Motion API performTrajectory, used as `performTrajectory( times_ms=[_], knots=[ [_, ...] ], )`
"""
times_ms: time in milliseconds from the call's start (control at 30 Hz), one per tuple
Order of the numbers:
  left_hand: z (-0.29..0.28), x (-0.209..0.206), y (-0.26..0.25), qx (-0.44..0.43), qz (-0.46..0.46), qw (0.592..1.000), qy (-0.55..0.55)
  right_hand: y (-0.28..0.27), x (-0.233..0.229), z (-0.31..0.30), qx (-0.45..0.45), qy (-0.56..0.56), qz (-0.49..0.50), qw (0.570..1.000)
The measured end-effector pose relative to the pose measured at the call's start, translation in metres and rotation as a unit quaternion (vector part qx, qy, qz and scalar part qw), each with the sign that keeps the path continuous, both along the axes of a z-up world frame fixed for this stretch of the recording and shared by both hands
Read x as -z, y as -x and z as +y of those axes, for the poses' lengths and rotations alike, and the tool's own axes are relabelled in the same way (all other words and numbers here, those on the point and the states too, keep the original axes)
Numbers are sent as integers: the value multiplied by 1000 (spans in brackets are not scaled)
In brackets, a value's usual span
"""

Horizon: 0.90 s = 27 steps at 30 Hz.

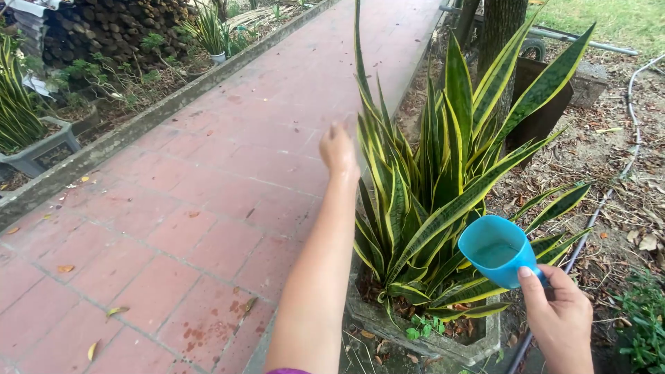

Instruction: Watering various potted plants in a garden using a small cup and a bucket of water

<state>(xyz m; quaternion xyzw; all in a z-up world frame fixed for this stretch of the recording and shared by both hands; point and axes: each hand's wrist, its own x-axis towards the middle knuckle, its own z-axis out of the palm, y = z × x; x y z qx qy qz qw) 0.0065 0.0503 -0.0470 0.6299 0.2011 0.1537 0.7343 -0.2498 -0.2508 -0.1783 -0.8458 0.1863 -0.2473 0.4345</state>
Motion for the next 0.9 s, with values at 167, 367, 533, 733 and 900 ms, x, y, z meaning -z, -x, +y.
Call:
performTrajectory(
  times_ms=[167,367,533,733,900],
  knots=[
    [5,97,49,41,68,987,142,-5,-3,11,18,55,62,996],
    [21,134,158,418,160,866,-222,-4,-33,54,-129,-235,61,961],
    [65,207,177,423,-96,901,4,0,-40,109,-197,-262,188,926],
    [59,212,209,460,-131,854,205,-10,46,140,-330,-365,167,854],
    [52,232,223,377,-103,839,380,-6,66,162,-369,-400,146,826]
  ],
)
